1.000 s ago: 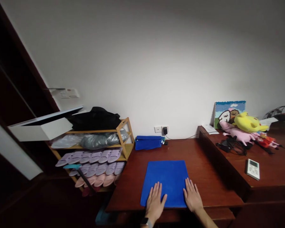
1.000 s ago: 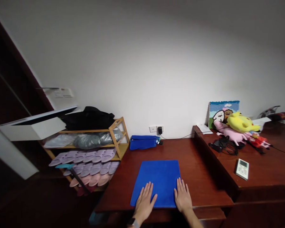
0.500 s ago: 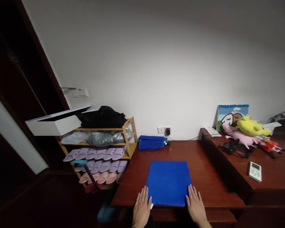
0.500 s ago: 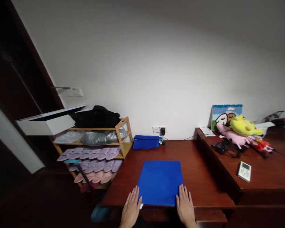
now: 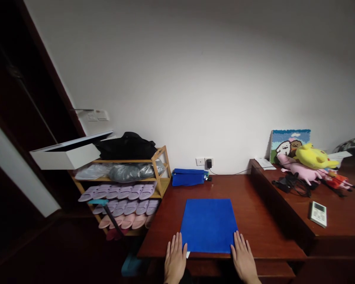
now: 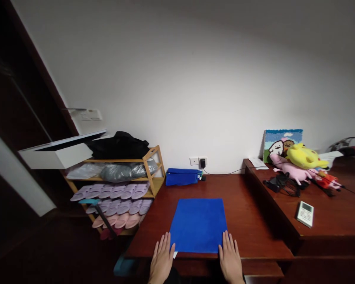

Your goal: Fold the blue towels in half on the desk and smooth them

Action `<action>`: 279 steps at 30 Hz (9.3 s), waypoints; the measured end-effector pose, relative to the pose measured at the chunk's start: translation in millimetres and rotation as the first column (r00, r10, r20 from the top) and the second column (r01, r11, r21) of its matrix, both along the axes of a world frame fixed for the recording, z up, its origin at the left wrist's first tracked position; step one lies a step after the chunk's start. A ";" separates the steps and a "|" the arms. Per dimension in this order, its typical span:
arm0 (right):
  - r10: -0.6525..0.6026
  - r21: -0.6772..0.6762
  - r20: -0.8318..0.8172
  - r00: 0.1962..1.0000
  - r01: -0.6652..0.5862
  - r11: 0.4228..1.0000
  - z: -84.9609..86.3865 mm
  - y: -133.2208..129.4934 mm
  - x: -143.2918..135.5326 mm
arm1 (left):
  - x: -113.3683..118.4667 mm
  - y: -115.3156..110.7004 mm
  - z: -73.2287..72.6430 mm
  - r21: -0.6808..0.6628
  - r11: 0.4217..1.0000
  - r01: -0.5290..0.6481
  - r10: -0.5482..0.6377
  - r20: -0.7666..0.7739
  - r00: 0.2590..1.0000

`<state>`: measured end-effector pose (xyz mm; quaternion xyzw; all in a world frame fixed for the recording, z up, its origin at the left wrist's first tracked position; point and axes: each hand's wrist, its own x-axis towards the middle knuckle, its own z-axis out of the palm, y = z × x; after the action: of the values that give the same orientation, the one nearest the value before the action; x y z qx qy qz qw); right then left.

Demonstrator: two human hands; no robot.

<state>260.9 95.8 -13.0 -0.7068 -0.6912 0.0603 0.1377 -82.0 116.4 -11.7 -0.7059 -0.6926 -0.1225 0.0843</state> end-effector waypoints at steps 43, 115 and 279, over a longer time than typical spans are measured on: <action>-0.072 -0.023 0.016 0.997 0.072 0.997 20.3 25.0 6.4 | -0.8 -18.7 -14.8 0.264 0.959 0.101 -0.133 0.104 0.986; 0.001 -0.152 0.014 1.000 0.001 0.988 21.7 145.7 9.0 | 175.8 122.0 57.2 -0.064 0.849 0.525 -0.499 0.237 0.834; -0.041 -0.219 -0.014 0.999 0.037 0.975 51.2 199.3 9.6 | 186.6 184.2 34.9 -0.147 0.822 0.550 -0.538 0.112 0.835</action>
<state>270.5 295.1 38.2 -0.7307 -0.6650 0.1396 0.0666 104.6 300.6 23.3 -0.8741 -0.4729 -0.1039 -0.0386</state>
